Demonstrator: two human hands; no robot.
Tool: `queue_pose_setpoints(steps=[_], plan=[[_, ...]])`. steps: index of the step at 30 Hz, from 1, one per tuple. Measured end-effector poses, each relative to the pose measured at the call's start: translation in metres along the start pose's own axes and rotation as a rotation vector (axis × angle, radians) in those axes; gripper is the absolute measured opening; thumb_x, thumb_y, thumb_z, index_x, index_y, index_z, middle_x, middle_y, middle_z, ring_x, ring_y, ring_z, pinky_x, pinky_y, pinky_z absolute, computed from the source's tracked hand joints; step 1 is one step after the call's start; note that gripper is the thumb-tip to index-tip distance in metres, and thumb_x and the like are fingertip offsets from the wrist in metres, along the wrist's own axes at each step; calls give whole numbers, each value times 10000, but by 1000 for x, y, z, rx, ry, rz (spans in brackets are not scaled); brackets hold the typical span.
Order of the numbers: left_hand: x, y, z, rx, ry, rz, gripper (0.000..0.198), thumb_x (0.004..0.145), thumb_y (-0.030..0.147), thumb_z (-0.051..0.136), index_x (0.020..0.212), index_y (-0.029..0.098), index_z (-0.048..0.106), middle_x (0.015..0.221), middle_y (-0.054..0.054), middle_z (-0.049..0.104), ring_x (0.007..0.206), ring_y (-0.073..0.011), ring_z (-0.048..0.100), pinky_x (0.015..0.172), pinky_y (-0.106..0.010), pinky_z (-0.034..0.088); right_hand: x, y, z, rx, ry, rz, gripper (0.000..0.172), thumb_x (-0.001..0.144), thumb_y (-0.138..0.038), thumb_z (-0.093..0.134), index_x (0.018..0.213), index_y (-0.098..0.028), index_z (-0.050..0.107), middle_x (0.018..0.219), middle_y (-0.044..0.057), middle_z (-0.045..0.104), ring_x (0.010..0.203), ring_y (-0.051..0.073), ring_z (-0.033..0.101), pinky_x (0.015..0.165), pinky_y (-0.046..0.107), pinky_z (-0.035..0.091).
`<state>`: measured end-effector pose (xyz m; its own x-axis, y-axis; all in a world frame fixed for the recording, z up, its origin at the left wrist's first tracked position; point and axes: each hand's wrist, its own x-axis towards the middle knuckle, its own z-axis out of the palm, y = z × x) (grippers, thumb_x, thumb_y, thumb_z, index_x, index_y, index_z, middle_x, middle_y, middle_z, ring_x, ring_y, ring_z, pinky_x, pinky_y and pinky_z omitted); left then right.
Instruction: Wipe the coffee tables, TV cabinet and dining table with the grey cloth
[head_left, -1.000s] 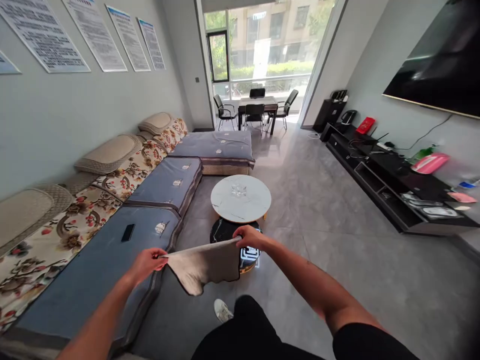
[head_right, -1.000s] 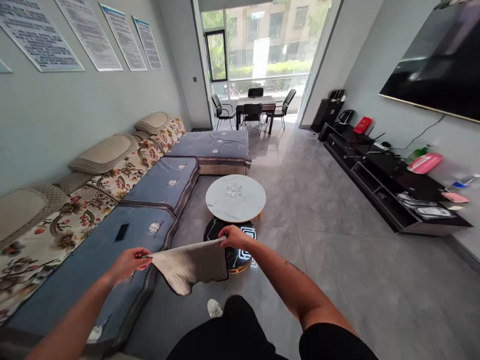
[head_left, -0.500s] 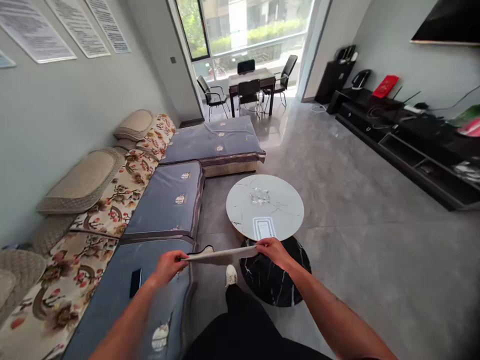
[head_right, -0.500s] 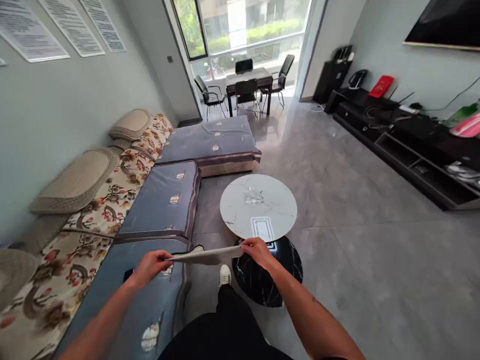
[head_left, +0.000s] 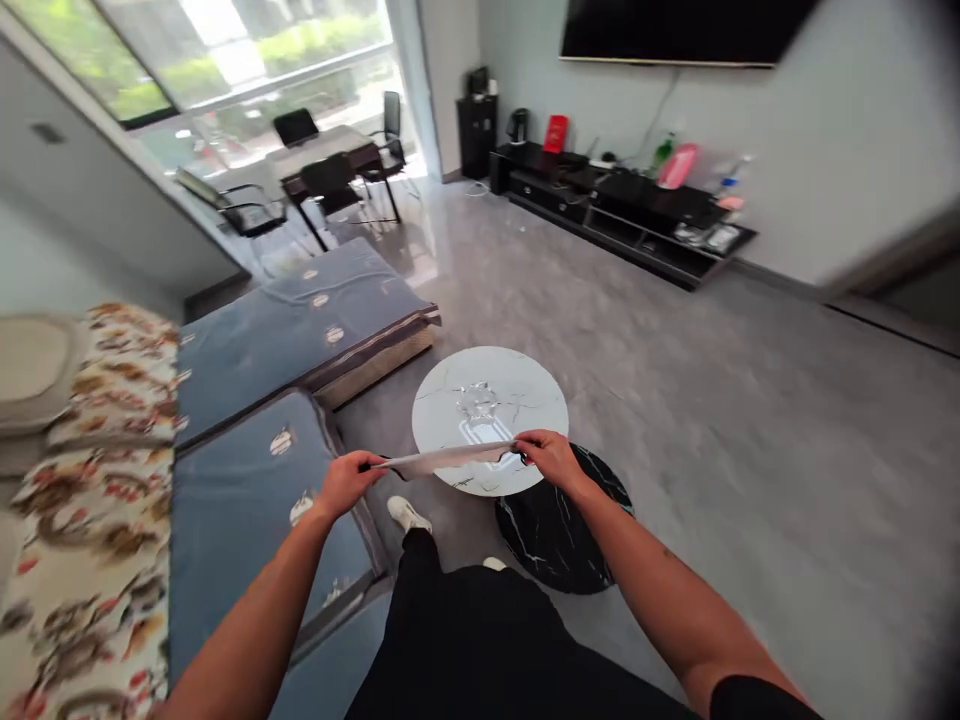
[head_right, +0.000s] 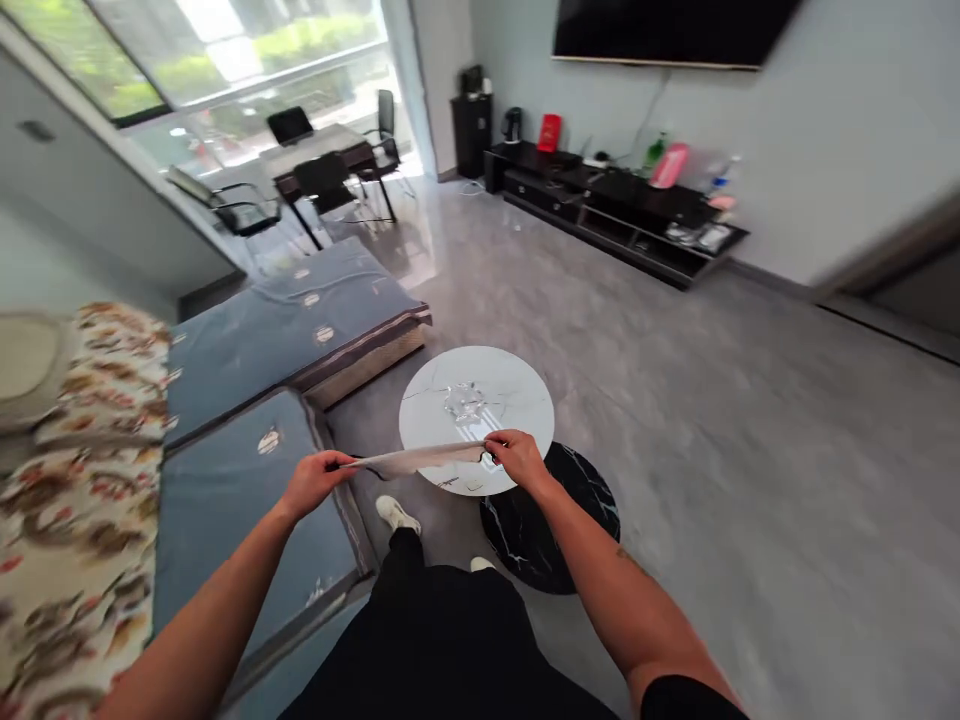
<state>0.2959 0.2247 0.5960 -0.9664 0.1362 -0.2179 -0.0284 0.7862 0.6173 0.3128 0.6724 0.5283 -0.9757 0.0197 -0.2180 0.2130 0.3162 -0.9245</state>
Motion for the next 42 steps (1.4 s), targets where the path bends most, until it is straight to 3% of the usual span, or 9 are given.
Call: queue_pose_setpoints(steps=[5,9,16,20,24,28,32,37,42], plan=[[105,-72,5,-4,-161,298,278,878,519,715,973,296,851,1119,-74,810,1089,-316,733,1028,-426,540,-10,36,51,4,264,-32,253,896,-410,677,966,-250,859,1024,93,793,890,251,731,893,387,596],[198,-164,46,18,-458,301,231,866,450,679,944,314,849,1123,-81,802,1080,-330,747,988,-448,584,-13,97,163,6,457,207,207,862,-367,683,913,-284,865,1143,103,798,1139,315,731,1062,456,568],[334,-265,119,122,-758,312,267,830,393,631,936,252,832,1064,-104,817,1067,-342,752,1028,-463,545,39,180,344,222,668,654,274,912,-462,630,968,-271,818,1036,114,796,824,309,774,839,473,651],[384,-309,134,124,-755,412,296,872,452,636,983,277,846,1061,-68,825,1046,-337,756,1010,-446,552,68,216,387,244,815,543,346,923,-526,644,1059,-257,814,1053,123,797,789,296,774,786,447,655],[389,-346,137,29,-649,618,289,890,535,684,989,337,869,1106,-33,822,1060,-331,755,1010,-433,575,50,231,404,66,930,387,321,917,-522,716,1047,-251,828,941,100,801,697,252,744,727,403,638],[387,-348,106,-46,-477,880,279,878,549,717,969,331,865,1035,-8,827,985,-291,759,972,-407,588,26,189,415,-152,1038,172,247,949,-465,741,1029,-256,845,963,62,808,681,198,730,684,343,616],[397,-307,42,-44,-240,932,340,841,438,725,1091,247,854,869,-2,804,842,-235,746,904,-395,580,29,103,420,-408,1133,35,219,958,-375,740,1009,-189,846,858,34,785,707,176,715,751,321,582],[405,-241,-33,-177,-320,897,443,891,339,790,1208,30,781,812,-65,768,793,-182,718,903,-380,564,46,-1,408,-535,1154,34,158,940,-231,731,987,-120,835,727,12,720,719,158,694,847,322,562],[430,-214,-73,41,-285,1009,420,929,355,823,1167,14,773,721,-23,742,738,-155,650,934,-399,547,60,-45,403,-568,1158,38,172,906,-155,738,1045,-107,827,798,15,731,710,127,685,869,304,587]])
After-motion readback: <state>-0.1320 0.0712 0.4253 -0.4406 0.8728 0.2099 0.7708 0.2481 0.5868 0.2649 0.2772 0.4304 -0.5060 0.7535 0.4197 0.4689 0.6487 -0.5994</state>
